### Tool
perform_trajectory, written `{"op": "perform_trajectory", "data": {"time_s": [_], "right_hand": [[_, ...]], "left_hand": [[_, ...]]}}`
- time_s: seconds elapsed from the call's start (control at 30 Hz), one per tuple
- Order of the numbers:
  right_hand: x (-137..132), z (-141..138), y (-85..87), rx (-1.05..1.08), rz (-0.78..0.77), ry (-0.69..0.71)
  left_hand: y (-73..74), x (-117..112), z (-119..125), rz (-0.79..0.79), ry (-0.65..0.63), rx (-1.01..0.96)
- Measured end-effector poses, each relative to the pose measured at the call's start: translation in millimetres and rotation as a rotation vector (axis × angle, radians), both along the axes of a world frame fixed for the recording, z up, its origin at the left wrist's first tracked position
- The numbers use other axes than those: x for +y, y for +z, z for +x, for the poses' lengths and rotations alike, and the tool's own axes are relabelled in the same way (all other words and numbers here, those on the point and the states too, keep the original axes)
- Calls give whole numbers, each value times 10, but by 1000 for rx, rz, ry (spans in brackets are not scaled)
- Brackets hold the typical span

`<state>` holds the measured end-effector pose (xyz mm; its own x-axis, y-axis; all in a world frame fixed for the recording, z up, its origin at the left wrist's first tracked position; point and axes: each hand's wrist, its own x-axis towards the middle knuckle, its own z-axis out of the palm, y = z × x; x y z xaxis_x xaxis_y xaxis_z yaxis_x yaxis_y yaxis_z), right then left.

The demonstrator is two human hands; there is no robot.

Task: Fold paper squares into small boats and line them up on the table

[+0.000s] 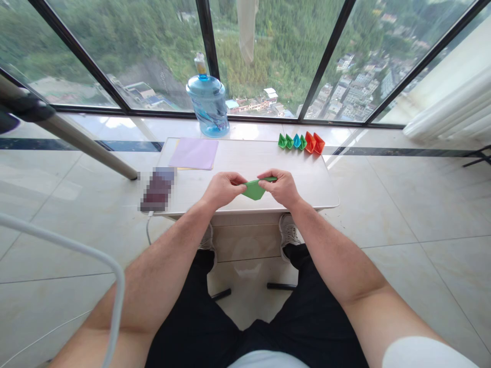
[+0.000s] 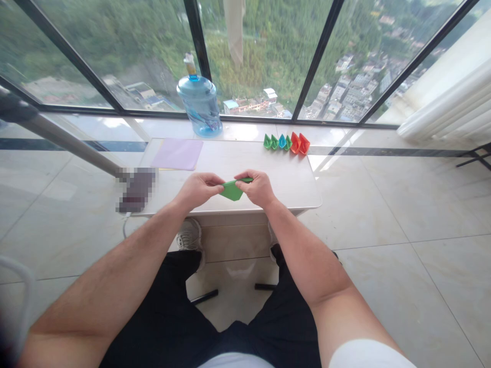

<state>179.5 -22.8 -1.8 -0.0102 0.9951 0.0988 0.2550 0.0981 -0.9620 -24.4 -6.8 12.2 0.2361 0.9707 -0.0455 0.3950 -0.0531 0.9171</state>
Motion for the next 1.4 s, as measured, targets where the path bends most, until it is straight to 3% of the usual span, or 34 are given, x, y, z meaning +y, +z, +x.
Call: {"op": "perform_trajectory", "data": {"time_s": [0.2, 0.5, 0.73, 1.4], "right_hand": [[-13, -70, 6, 38, -3, 13], [4, -47, 58, 181, -82, -14], [2, -81, 37, 195, -94, 16], [-33, -142, 18, 98, -9, -6]], "left_hand": [[49, -41, 52, 63, -38, 107], [-9, -5, -2, 70, 11, 69], [10, -44, 107, 19, -4, -44], [-26, -109, 182, 58, 10, -102]]}}
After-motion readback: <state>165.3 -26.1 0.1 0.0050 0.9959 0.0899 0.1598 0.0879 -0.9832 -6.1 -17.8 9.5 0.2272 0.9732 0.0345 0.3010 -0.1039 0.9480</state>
